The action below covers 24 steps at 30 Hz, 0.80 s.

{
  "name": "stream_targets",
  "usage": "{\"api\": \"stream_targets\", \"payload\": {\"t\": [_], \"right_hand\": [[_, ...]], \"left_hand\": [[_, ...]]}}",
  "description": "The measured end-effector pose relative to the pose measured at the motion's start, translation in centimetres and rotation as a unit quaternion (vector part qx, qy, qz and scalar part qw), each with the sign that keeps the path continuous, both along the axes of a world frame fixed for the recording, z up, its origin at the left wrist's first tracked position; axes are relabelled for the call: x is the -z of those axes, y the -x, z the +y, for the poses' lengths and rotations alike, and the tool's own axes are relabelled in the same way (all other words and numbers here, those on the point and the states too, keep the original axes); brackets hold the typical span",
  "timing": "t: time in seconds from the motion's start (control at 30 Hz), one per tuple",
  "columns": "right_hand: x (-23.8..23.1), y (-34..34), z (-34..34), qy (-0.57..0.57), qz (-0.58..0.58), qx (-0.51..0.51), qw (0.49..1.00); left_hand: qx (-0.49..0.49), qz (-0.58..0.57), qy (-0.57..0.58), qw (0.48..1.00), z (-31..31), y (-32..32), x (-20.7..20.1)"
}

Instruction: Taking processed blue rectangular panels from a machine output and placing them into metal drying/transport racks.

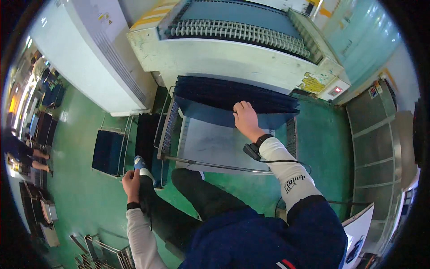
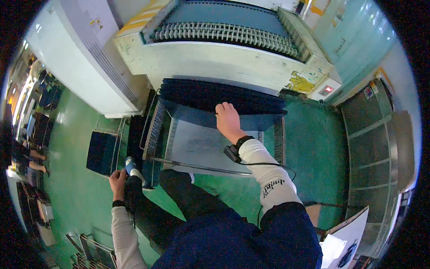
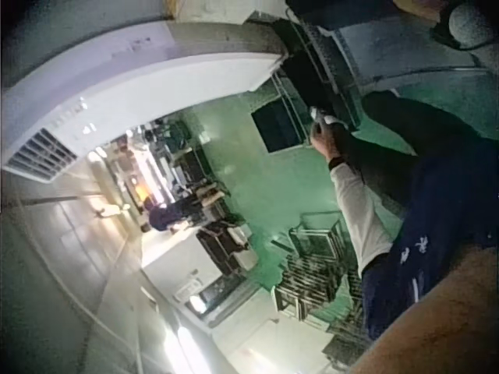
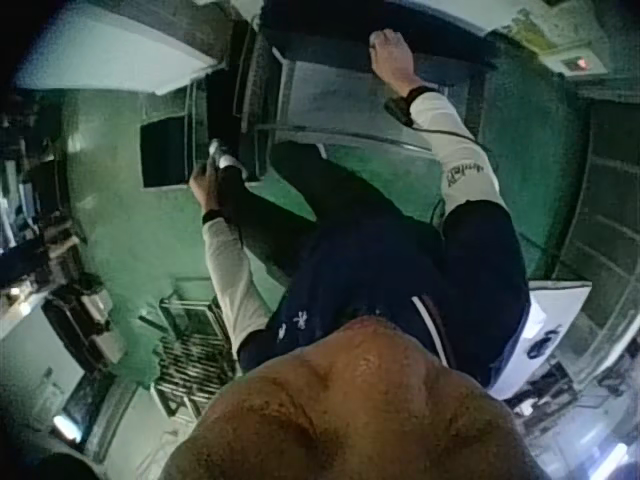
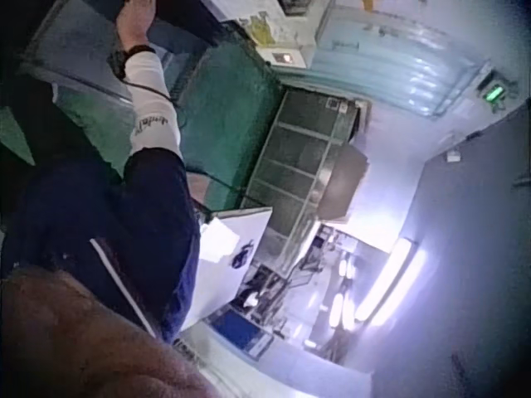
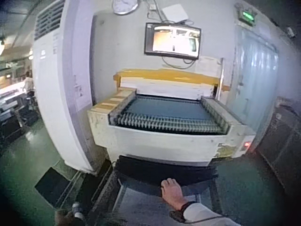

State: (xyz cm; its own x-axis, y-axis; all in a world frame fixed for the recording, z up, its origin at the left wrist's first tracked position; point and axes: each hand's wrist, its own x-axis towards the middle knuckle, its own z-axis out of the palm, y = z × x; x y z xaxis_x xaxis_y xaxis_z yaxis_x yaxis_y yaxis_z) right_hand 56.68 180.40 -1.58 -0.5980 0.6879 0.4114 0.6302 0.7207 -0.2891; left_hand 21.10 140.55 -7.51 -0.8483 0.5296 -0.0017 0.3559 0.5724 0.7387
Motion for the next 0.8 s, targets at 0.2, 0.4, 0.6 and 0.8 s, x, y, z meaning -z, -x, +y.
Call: {"api": "stream_targets", "payload": {"t": [0.2,0.4,0.6,0.8], "right_hand": [[3.0,-0.1,2.8,0.043,-0.117,0.001,0.992],[0.9,1.7,5.7,0.095,-0.191,0.015,0.977],[1.1,2.3,8.2,0.096,-0.191,0.014,0.977],[1.3,1.7,9.5,0.129,-0.213,-0.015,0.968]], "left_hand": [[0.010,0.004,0.001,1.000,-0.1,0.2,-0.1],[0.003,-0.018,-0.017,1.000,-0.7,0.2,0.4],[-0.024,-0.004,-0.023,0.999,-0.7,0.1,0.6],[-0.021,0.037,-0.012,0.999,0.2,-1.3,-1.1]]}}
